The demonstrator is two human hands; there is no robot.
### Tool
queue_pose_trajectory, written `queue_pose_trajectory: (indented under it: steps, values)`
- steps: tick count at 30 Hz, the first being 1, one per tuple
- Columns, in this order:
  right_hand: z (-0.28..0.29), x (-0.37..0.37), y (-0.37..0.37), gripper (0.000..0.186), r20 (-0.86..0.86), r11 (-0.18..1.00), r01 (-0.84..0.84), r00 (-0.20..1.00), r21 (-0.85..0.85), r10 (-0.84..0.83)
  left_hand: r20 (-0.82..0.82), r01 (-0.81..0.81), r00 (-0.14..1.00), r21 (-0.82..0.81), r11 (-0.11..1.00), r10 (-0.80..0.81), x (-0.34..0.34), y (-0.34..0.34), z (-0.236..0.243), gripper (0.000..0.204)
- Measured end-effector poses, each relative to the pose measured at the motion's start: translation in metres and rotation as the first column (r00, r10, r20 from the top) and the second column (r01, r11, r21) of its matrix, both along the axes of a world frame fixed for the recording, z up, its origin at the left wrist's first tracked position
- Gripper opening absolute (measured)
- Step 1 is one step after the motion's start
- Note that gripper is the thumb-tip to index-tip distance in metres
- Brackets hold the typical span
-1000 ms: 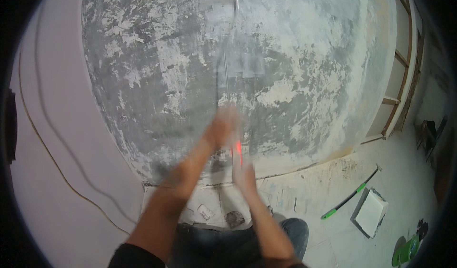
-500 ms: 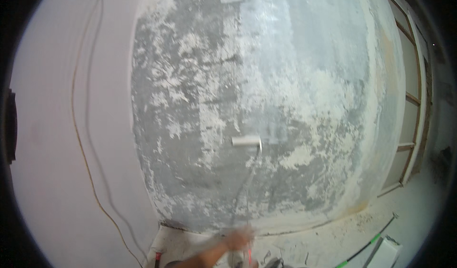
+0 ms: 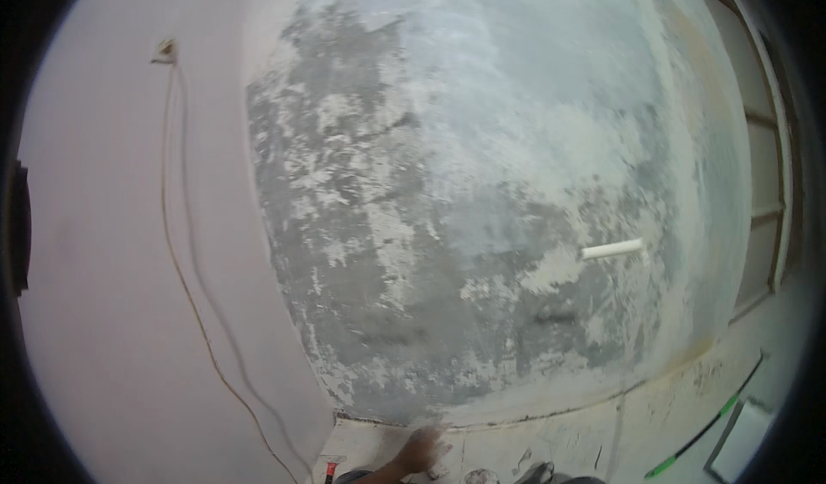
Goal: The person sits on the floor and uses a small sanding block to smooth the lower section of a wall. They repeatedly rub the block against the wall surface to remove rough patches. Later, the person uses a paint roller to apply a white coating over the treated area.
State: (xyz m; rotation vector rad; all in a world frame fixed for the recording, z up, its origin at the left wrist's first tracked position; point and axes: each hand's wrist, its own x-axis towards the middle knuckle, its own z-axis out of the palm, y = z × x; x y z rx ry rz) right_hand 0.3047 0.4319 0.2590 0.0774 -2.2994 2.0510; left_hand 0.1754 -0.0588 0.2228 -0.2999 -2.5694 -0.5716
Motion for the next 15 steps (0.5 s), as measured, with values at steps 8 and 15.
queue_pose_trajectory:
  steps: [8, 15]
  values:
    - [-0.031, 0.075, 0.078, 0.043, -0.248, 0.508, 0.626, 0.741, 0.592, -0.624, 0.628, 0.006, 0.777, -0.061, 0.998, 0.033, 0.026, -0.144, -0.165, 0.055]
    - [-0.037, 0.063, 0.15, 0.04, 0.151, 0.453, 0.393, 0.6, 0.8, -0.786, 0.791, -0.315, 0.605, 0.142, 0.938, 0.084, 0.002, -0.073, -0.153, 0.046]
